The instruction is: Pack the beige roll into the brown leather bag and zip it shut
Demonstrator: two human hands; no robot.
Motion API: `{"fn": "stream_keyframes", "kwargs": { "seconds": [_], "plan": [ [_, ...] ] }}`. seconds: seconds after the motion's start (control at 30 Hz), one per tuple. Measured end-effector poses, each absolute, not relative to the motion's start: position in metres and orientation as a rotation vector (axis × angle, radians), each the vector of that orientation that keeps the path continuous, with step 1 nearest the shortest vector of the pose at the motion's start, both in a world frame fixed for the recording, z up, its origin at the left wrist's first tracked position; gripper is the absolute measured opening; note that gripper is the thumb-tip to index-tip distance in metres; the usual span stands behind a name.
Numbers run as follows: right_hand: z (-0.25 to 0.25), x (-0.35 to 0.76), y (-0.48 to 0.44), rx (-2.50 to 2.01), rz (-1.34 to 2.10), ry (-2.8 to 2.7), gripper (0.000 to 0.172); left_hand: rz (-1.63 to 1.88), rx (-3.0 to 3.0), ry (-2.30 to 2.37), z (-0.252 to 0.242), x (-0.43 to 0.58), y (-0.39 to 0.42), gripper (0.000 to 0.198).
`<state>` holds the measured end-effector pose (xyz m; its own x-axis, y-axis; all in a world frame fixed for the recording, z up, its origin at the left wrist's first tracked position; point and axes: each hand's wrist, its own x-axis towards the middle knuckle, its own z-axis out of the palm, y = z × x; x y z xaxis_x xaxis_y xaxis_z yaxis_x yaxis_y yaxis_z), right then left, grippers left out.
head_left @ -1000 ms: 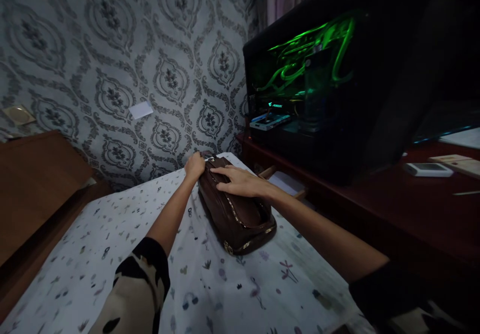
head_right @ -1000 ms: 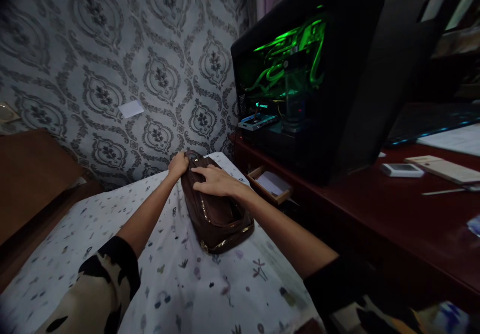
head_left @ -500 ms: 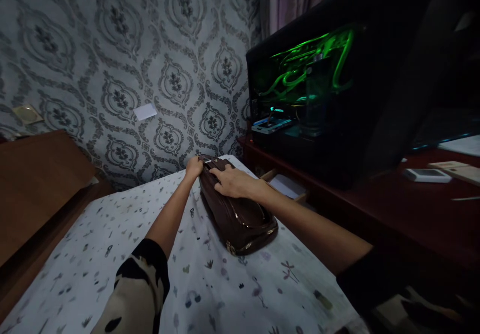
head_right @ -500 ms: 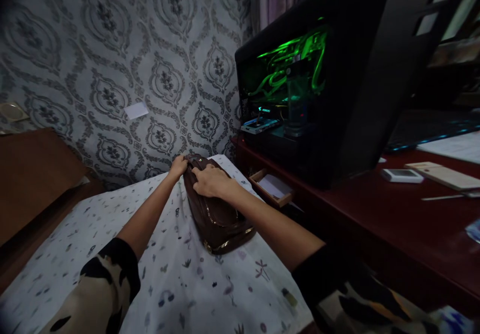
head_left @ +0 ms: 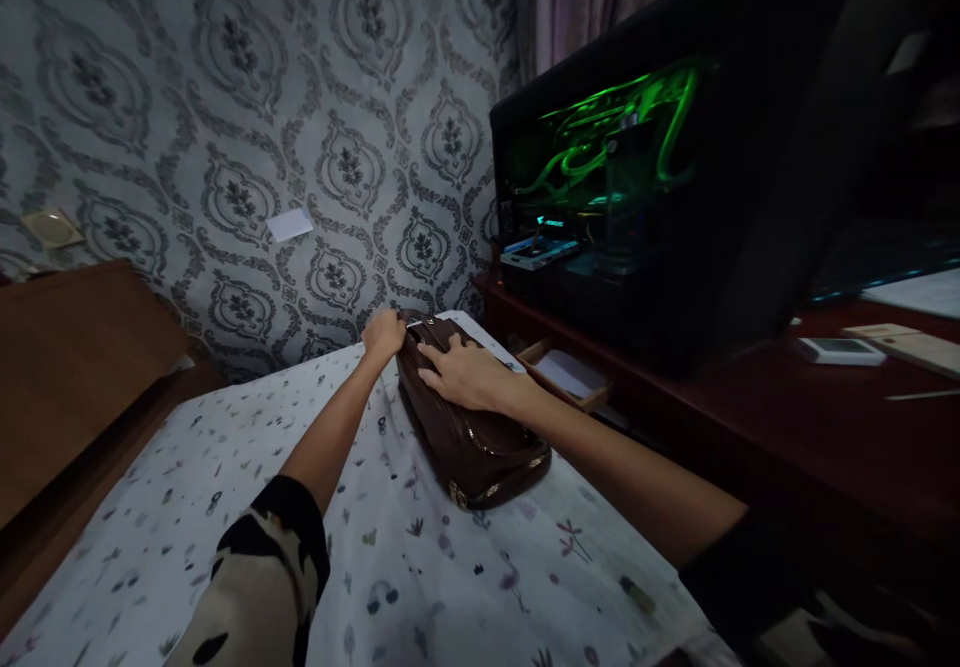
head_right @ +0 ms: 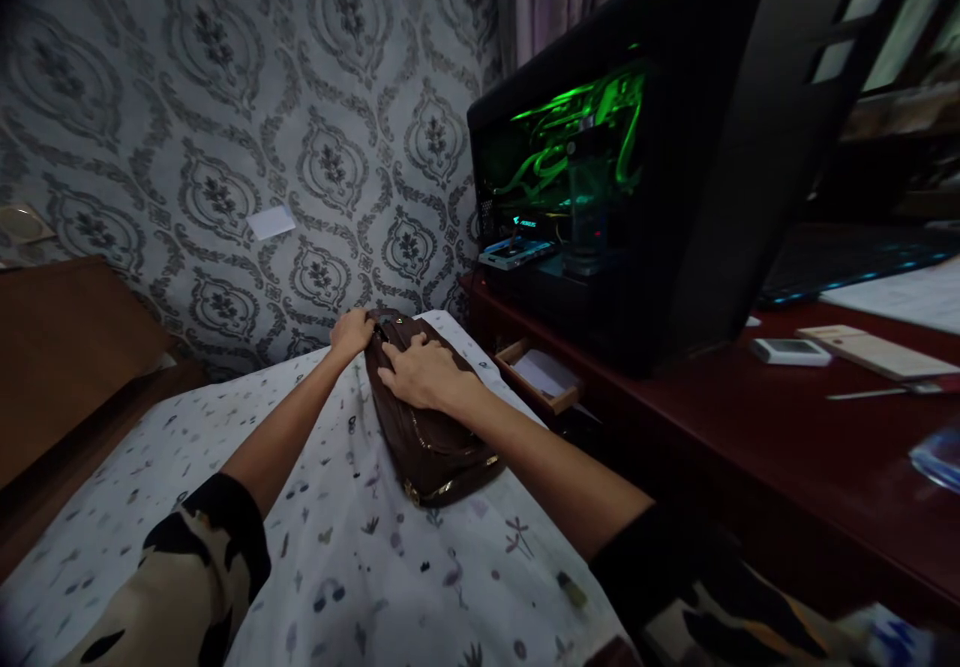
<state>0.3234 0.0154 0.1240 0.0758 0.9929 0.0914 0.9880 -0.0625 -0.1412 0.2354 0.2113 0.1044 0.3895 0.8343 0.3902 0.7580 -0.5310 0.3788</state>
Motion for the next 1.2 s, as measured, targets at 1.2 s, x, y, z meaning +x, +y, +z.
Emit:
{"fn": "stream_keyframes", "kwargs": {
  "seconds": [1.2],
  "plan": [
    [0.125,0.341,0.004,-2.007,0.298,-1.916,0.077,0.582,2.264,0.935,0.092,0.266,0.241,0.032]
  ]
}}
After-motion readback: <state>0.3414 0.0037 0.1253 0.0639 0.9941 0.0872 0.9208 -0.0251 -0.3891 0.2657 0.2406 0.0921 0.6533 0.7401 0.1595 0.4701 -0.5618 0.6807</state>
